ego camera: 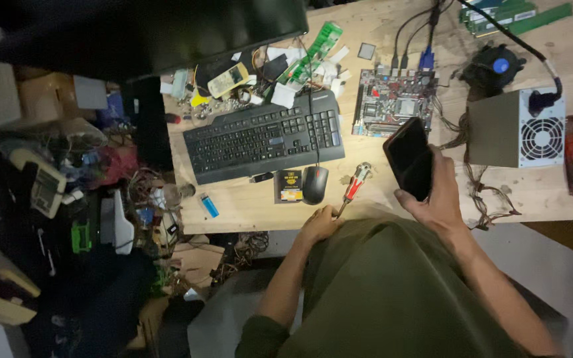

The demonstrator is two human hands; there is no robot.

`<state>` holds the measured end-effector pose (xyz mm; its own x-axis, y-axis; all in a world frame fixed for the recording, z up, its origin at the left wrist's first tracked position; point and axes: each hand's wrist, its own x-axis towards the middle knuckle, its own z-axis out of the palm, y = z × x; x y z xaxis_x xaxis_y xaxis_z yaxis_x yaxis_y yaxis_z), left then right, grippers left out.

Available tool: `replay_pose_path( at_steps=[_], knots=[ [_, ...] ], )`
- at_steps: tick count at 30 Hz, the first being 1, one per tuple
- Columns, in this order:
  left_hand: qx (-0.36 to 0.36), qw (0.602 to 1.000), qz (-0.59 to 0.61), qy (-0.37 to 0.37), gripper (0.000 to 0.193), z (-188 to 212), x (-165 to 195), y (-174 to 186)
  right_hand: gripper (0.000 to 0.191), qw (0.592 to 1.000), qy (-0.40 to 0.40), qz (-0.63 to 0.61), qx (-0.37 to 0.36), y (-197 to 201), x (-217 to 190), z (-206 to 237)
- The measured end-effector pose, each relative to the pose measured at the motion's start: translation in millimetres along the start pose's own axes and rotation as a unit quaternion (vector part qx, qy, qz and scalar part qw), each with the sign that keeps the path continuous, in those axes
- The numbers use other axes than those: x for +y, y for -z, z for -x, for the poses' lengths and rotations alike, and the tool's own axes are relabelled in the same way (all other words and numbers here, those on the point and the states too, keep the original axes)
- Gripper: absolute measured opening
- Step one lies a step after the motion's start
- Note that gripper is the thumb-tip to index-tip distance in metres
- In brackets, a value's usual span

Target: The person works at a cluttered electronics repair bench, using a phone flashlight to illuminate a computer motherboard. They pick up and reposition the board, use a screwdriver on it, hold small components under the light, and handle a power supply unit and other boards while checking parts.

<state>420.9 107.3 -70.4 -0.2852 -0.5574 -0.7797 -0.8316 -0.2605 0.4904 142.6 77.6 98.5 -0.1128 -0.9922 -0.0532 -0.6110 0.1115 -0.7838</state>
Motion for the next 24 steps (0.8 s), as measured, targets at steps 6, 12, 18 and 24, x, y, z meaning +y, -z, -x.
replay_pose_path(
  at_steps=[6,12,18,24],
  knots=[
    [0.029,0.999,0.000,-0.041,0.033,-10,10,17,0.102,0.998,0.047,0.021,0.044,20,-18,-11],
    [0.360,0.897,0.002,-0.257,0.017,-81,68,90,0.102,0.999,0.000,0.000,0.040,30,-10,-16],
    [0.440,0.876,-0.073,-0.182,0.015,-173,132,170,0.100,0.999,-0.043,0.011,0.031,44,-1,-27],
    [0.440,0.883,-0.138,-0.085,0.020,-232,171,201,0.093,0.996,-0.083,-0.019,0.034,53,8,-44]
  ],
)
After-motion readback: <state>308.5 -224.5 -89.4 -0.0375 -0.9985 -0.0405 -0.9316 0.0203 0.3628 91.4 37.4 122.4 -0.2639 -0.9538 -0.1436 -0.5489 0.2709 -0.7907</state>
